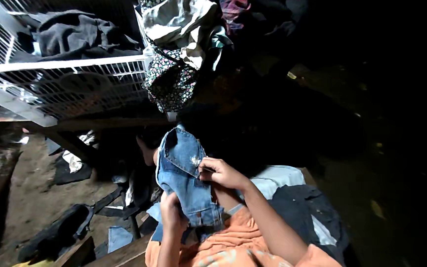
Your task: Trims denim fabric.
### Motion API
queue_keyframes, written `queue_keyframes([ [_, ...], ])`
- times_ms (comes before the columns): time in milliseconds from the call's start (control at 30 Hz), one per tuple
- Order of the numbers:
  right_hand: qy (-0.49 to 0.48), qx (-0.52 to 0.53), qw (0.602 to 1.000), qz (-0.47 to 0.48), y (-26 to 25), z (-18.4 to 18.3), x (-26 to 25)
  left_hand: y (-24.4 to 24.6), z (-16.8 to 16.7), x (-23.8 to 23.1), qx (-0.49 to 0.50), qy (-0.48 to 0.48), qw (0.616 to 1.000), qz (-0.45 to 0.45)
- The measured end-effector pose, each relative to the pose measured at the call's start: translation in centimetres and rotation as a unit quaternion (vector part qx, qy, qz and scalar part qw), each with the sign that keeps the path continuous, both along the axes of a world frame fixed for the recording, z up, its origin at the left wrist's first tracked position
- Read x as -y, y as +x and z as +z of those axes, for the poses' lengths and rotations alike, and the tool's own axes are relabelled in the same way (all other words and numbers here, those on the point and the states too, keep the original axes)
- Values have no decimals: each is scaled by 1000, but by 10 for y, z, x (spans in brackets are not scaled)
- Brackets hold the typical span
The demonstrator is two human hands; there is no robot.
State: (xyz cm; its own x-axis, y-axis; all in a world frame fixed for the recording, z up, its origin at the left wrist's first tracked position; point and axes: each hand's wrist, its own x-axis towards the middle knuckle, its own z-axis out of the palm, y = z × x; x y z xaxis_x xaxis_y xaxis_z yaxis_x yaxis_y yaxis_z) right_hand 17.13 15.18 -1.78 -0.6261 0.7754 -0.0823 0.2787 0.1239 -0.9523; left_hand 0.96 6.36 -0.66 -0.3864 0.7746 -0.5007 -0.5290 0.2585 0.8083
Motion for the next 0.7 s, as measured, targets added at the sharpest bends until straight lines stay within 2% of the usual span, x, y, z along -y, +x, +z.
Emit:
queue_keyframes([
  [100,-36,-48,998,3,5,-4,-3,2,-4,0,34,14,999,-21],
  [167,-48,-55,997,17,7,-5,-7,-1,-6,3,-13,-20,995,-96],
  [233,-14,15,999,41,15,7,-13,-3,-7,-1,-86,-66,982,-158],
  [300,43,139,988,44,34,43,-17,0,-2,-9,-124,-94,975,-161],
  [333,76,155,985,15,45,61,-15,2,0,-11,-128,-98,975,-153],
  [400,133,83,983,-92,64,81,-16,5,3,-14,-112,-88,981,-131],
  [433,127,27,980,-153,67,84,-21,6,2,-15,-99,-79,984,-125],
  [500,109,26,961,-252,65,77,-35,8,-1,-15,-82,-74,986,-121],
  [533,108,48,960,-253,65,72,-37,8,0,-16,-80,-74,987,-121],
  [633,94,21,982,-160,58,56,-14,10,4,-18,-69,-73,989,-109],
  [700,84,77,986,-121,51,39,13,9,2,-16,-57,-82,990,-101],
])
